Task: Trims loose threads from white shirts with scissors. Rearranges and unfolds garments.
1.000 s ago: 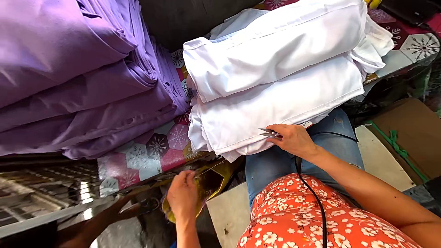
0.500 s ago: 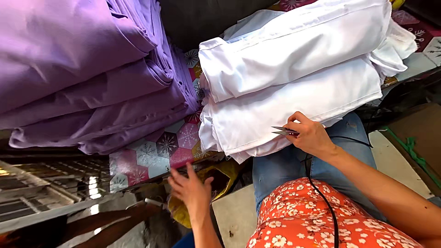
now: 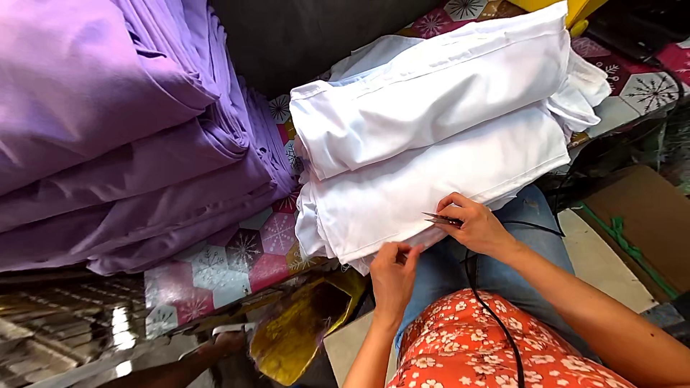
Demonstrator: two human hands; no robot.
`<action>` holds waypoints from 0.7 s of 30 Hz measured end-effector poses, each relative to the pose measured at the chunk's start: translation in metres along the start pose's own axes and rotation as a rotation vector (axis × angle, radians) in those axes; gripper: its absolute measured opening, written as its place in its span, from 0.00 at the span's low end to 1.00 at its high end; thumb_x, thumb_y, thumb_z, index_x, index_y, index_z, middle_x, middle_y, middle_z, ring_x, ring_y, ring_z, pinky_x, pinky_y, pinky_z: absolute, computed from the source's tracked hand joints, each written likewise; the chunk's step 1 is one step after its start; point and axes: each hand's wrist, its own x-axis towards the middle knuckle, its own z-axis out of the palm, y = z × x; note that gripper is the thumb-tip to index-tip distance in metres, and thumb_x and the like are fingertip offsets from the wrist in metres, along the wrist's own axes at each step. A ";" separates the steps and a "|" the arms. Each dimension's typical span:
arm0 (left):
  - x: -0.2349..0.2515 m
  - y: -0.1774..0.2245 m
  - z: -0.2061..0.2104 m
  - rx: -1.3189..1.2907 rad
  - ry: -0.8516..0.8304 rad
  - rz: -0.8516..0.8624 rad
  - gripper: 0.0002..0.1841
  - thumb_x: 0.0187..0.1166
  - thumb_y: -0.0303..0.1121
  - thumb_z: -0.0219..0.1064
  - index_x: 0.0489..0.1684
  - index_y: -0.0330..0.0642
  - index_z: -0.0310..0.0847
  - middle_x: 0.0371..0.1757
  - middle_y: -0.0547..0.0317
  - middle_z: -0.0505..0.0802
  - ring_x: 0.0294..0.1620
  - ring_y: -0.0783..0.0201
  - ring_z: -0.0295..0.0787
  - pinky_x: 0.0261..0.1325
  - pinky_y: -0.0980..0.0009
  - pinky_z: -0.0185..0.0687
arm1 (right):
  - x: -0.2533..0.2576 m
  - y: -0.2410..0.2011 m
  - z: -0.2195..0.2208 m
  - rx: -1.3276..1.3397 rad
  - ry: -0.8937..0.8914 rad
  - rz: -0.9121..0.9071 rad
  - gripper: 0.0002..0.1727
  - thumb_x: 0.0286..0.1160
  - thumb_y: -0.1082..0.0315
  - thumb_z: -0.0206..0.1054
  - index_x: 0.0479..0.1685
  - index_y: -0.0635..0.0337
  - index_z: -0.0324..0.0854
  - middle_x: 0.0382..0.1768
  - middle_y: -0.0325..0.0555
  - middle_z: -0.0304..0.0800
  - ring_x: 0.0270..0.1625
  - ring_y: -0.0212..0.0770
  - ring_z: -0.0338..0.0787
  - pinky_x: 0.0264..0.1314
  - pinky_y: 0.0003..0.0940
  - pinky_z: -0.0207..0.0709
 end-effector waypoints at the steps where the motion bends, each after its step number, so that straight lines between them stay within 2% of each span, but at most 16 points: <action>1: -0.007 0.005 0.000 -0.189 -0.078 -0.183 0.11 0.76 0.32 0.73 0.41 0.30 0.89 0.36 0.55 0.94 0.32 0.72 0.91 0.39 0.75 0.88 | -0.001 0.001 0.002 0.045 0.034 -0.001 0.11 0.75 0.65 0.71 0.42 0.64 0.93 0.49 0.54 0.91 0.41 0.43 0.90 0.45 0.41 0.84; 2: -0.011 0.009 0.003 -0.426 -0.094 -0.341 0.10 0.78 0.27 0.70 0.49 0.27 0.86 0.42 0.54 0.95 0.37 0.71 0.93 0.46 0.75 0.90 | -0.002 0.001 0.005 0.092 0.068 -0.006 0.11 0.75 0.65 0.71 0.42 0.65 0.92 0.47 0.53 0.90 0.39 0.37 0.88 0.44 0.33 0.83; 3: -0.012 0.013 0.007 -0.654 -0.041 -0.450 0.10 0.80 0.22 0.65 0.54 0.25 0.83 0.48 0.52 0.95 0.43 0.69 0.94 0.51 0.73 0.90 | -0.003 0.000 0.006 0.137 0.097 -0.015 0.11 0.75 0.65 0.71 0.41 0.65 0.92 0.45 0.51 0.90 0.38 0.32 0.85 0.42 0.25 0.80; 4: -0.011 0.018 0.012 -0.828 0.048 -0.523 0.10 0.82 0.20 0.61 0.55 0.26 0.82 0.50 0.52 0.95 0.46 0.67 0.95 0.52 0.72 0.90 | -0.005 -0.001 0.007 0.166 0.116 -0.032 0.10 0.75 0.66 0.70 0.41 0.65 0.92 0.44 0.50 0.89 0.38 0.29 0.84 0.41 0.20 0.79; 5: -0.008 0.024 0.016 -0.931 0.129 -0.581 0.08 0.85 0.21 0.58 0.52 0.29 0.82 0.48 0.53 0.96 0.46 0.66 0.95 0.51 0.72 0.90 | -0.006 -0.001 0.008 0.167 0.123 -0.060 0.10 0.75 0.67 0.70 0.41 0.65 0.92 0.43 0.50 0.89 0.38 0.28 0.85 0.41 0.19 0.79; 6: -0.003 0.030 0.018 -0.983 0.179 -0.631 0.07 0.86 0.21 0.58 0.49 0.30 0.81 0.45 0.53 0.96 0.45 0.66 0.96 0.49 0.72 0.91 | -0.008 -0.001 0.008 0.139 0.118 -0.089 0.09 0.74 0.67 0.69 0.40 0.64 0.92 0.44 0.51 0.91 0.38 0.32 0.87 0.41 0.24 0.82; 8: 0.008 0.036 0.020 -1.013 0.229 -0.696 0.04 0.84 0.19 0.61 0.44 0.30 0.82 0.40 0.53 0.96 0.42 0.66 0.96 0.48 0.72 0.91 | -0.009 -0.003 0.004 0.056 0.061 -0.111 0.12 0.75 0.63 0.70 0.41 0.64 0.92 0.44 0.53 0.92 0.38 0.43 0.91 0.39 0.39 0.84; 9: 0.012 0.037 0.021 -1.017 0.237 -0.705 0.04 0.82 0.18 0.62 0.43 0.29 0.83 0.38 0.53 0.96 0.40 0.66 0.96 0.47 0.73 0.91 | -0.007 -0.005 -0.001 0.025 0.018 -0.100 0.18 0.77 0.55 0.70 0.43 0.63 0.91 0.43 0.53 0.92 0.38 0.45 0.91 0.38 0.43 0.84; 11: 0.017 0.038 0.023 -1.024 0.245 -0.690 0.04 0.82 0.16 0.62 0.42 0.29 0.83 0.35 0.53 0.96 0.36 0.67 0.95 0.47 0.73 0.91 | -0.001 -0.012 -0.009 -0.043 -0.030 -0.097 0.34 0.78 0.36 0.63 0.47 0.64 0.90 0.40 0.52 0.91 0.36 0.47 0.90 0.34 0.46 0.80; 12: 0.018 0.039 0.023 -1.020 0.247 -0.682 0.04 0.82 0.16 0.61 0.42 0.30 0.82 0.34 0.54 0.95 0.35 0.68 0.94 0.47 0.74 0.90 | 0.002 -0.015 -0.010 -0.089 -0.037 -0.114 0.39 0.79 0.31 0.56 0.46 0.63 0.90 0.36 0.51 0.89 0.32 0.46 0.88 0.30 0.45 0.78; 13: 0.019 0.040 0.023 -1.020 0.249 -0.675 0.04 0.82 0.16 0.61 0.42 0.30 0.81 0.34 0.54 0.95 0.35 0.68 0.94 0.47 0.74 0.90 | 0.005 -0.015 -0.009 -0.122 -0.038 -0.137 0.39 0.81 0.32 0.53 0.44 0.63 0.89 0.33 0.49 0.87 0.29 0.46 0.87 0.26 0.44 0.75; 14: 0.021 0.041 0.023 -1.017 0.249 -0.669 0.04 0.82 0.16 0.61 0.41 0.30 0.80 0.33 0.54 0.95 0.35 0.68 0.94 0.46 0.74 0.90 | 0.008 -0.015 -0.007 -0.134 -0.033 -0.165 0.35 0.83 0.36 0.53 0.42 0.63 0.89 0.31 0.48 0.86 0.27 0.44 0.86 0.24 0.42 0.73; 17: 0.024 0.043 0.024 -0.987 0.248 -0.637 0.04 0.81 0.15 0.61 0.40 0.30 0.80 0.33 0.55 0.94 0.34 0.69 0.93 0.46 0.75 0.90 | 0.016 -0.011 -0.002 -0.120 -0.045 -0.213 0.29 0.84 0.43 0.58 0.39 0.62 0.89 0.30 0.47 0.89 0.27 0.44 0.87 0.25 0.43 0.74; 21: 0.022 0.041 0.024 -0.947 0.231 -0.606 0.05 0.80 0.14 0.61 0.39 0.30 0.82 0.31 0.55 0.94 0.33 0.69 0.92 0.46 0.75 0.89 | 0.022 -0.006 -0.005 -0.054 -0.116 -0.205 0.28 0.79 0.41 0.63 0.35 0.60 0.90 0.27 0.44 0.87 0.27 0.41 0.85 0.27 0.43 0.72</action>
